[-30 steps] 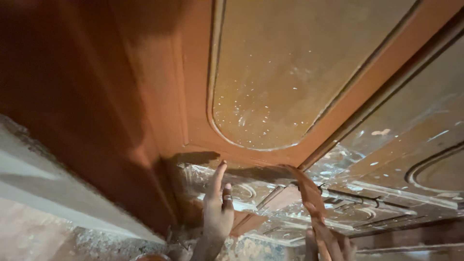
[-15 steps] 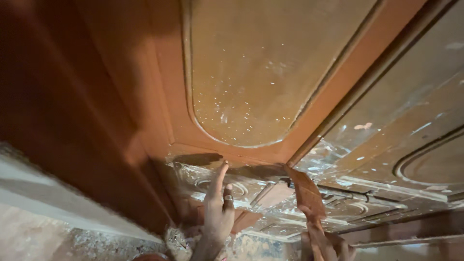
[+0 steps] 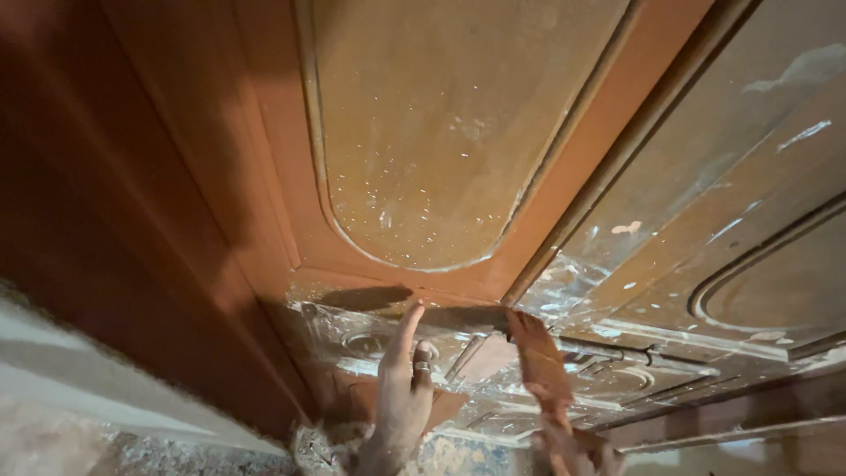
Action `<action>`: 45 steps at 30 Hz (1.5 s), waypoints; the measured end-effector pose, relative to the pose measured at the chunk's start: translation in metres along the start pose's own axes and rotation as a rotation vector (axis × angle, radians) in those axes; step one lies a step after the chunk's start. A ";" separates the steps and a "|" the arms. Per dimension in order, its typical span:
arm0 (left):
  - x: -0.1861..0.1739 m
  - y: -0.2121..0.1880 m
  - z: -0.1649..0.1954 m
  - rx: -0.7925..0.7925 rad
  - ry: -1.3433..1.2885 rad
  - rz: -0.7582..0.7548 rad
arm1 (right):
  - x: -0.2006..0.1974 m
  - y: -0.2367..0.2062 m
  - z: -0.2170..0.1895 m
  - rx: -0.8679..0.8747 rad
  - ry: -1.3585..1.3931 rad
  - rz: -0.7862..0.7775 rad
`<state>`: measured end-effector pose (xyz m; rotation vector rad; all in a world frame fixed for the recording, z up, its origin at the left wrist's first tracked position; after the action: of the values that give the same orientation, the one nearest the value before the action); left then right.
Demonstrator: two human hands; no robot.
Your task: The person paints a wooden door with reddish-brown paint using a brush. They apply paint to the raised panels and edges, working methodically from the upper section down to the lower edge.
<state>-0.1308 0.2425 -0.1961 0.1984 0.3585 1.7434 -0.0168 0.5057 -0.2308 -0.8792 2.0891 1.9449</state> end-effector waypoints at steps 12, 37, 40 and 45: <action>-0.001 -0.003 -0.008 -0.189 0.044 -0.043 | -0.008 0.038 -0.005 0.002 0.159 0.043; 0.005 0.003 0.017 0.124 0.064 0.012 | 0.027 0.004 0.011 0.045 0.413 0.070; 0.009 0.000 0.012 0.048 0.062 -0.028 | 0.046 -0.026 0.005 0.065 0.431 0.088; 0.005 0.001 0.017 0.113 0.045 -0.025 | 0.036 -0.031 0.015 -0.064 0.347 0.056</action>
<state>-0.1275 0.2489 -0.1805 0.2347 0.4912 1.7061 -0.0342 0.5095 -0.2777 -1.2640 2.2636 2.0175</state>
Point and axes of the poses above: each hand's wrist, its own y-axis towards the middle knuckle, its own x-axis out of the palm, z = x × y, the point moved 9 cm from there along y, towards the middle knuckle, and after that the axes turned 1 degree about y, right-handed, at the moved point
